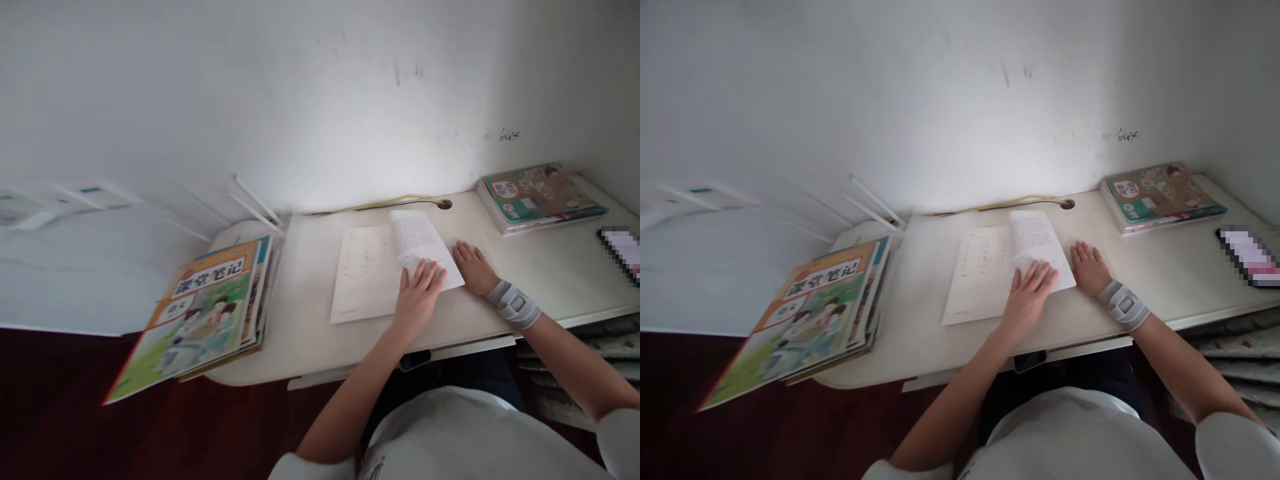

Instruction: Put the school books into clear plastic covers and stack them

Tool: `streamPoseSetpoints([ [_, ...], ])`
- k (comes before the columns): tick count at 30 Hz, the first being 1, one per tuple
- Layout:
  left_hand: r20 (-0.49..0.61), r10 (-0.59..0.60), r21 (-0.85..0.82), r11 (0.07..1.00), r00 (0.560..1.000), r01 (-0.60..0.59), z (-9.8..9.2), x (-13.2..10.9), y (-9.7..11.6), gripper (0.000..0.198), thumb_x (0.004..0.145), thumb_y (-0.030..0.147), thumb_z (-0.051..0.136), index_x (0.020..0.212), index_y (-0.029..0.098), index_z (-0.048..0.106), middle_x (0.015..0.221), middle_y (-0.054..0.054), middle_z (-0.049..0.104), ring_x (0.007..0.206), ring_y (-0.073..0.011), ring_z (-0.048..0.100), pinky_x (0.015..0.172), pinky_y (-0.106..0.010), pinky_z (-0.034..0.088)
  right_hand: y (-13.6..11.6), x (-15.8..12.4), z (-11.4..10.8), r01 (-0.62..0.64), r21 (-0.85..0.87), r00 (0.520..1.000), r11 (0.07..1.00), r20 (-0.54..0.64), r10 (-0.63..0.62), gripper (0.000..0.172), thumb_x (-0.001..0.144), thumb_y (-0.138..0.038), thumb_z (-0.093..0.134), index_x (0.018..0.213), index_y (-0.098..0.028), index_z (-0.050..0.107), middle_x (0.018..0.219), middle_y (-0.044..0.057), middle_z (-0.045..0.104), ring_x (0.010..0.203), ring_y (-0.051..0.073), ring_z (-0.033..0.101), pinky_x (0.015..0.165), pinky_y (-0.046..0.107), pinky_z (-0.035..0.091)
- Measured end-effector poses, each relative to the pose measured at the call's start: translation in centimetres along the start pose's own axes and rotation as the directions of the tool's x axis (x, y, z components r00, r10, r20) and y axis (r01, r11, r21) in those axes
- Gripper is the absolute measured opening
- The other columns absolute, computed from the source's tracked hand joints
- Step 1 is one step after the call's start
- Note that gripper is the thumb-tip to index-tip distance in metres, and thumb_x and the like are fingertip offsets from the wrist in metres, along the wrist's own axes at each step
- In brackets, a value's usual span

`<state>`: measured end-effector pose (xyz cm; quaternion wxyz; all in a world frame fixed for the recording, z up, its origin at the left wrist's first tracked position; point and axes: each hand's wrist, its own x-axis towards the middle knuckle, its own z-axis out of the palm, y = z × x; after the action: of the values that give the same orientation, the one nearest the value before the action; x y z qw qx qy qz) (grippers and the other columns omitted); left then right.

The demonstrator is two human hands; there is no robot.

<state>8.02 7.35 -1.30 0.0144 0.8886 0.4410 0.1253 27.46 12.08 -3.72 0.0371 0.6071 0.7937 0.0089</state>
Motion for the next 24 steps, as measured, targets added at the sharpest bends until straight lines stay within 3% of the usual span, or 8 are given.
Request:
streamPoseSetpoints([
  [2,0.021,0.048,0.062,0.997,0.999,-0.049,0.7,0.2,0.3,0.048,0.09,0.009,0.031,0.136,0.019,0.043,0.146,-0.011,0.039,0.139,-0.0293,0.024,0.107,-0.061,0.023,0.2,-0.2,0.3,-0.006,0.023,1.0,1.0,-0.023,0.006,0.057,0.092,-0.027,0.029,0.141,-0.001,0.03,0.15,0.019,0.026,0.138,0.026,0.024,0.11,0.04,0.023],
  [8,0.057,0.045,0.094,0.994,0.997,-0.05,2.4,-0.1,0.1,0.043,0.092,0.016,0.035,0.133,0.021,0.047,0.143,-0.013,0.042,0.137,-0.0306,0.027,0.107,-0.064,0.019,1.4,-1.2,0.8,-0.173,0.078,0.975,0.982,-0.126,0.182,0.065,0.092,-0.045,0.029,0.137,0.001,0.036,0.144,0.024,0.034,0.136,0.03,0.029,0.108,0.044,0.026],
  [18,0.048,0.053,0.07,0.996,0.997,-0.057,2.4,0.0,0.0,0.042,0.093,0.015,0.032,0.131,0.02,0.049,0.142,-0.012,0.043,0.137,-0.0298,0.029,0.107,-0.062,0.018,1.1,-1.4,0.2,-0.184,0.103,0.981,0.977,-0.036,0.189,0.058,0.095,-0.034,0.027,0.138,0.004,0.035,0.146,0.022,0.032,0.137,0.028,0.026,0.11,0.039,0.023],
  [24,0.058,0.053,0.075,0.996,0.997,-0.057,2.5,-0.1,-0.2,0.042,0.093,0.016,0.033,0.132,0.02,0.048,0.143,-0.012,0.043,0.136,-0.0304,0.029,0.107,-0.063,0.018,1.5,-1.3,0.6,-0.167,0.154,0.98,0.974,-0.081,0.181,0.052,0.094,-0.028,0.026,0.135,0.0,0.041,0.145,0.02,0.035,0.136,0.027,0.03,0.109,0.041,0.026],
])
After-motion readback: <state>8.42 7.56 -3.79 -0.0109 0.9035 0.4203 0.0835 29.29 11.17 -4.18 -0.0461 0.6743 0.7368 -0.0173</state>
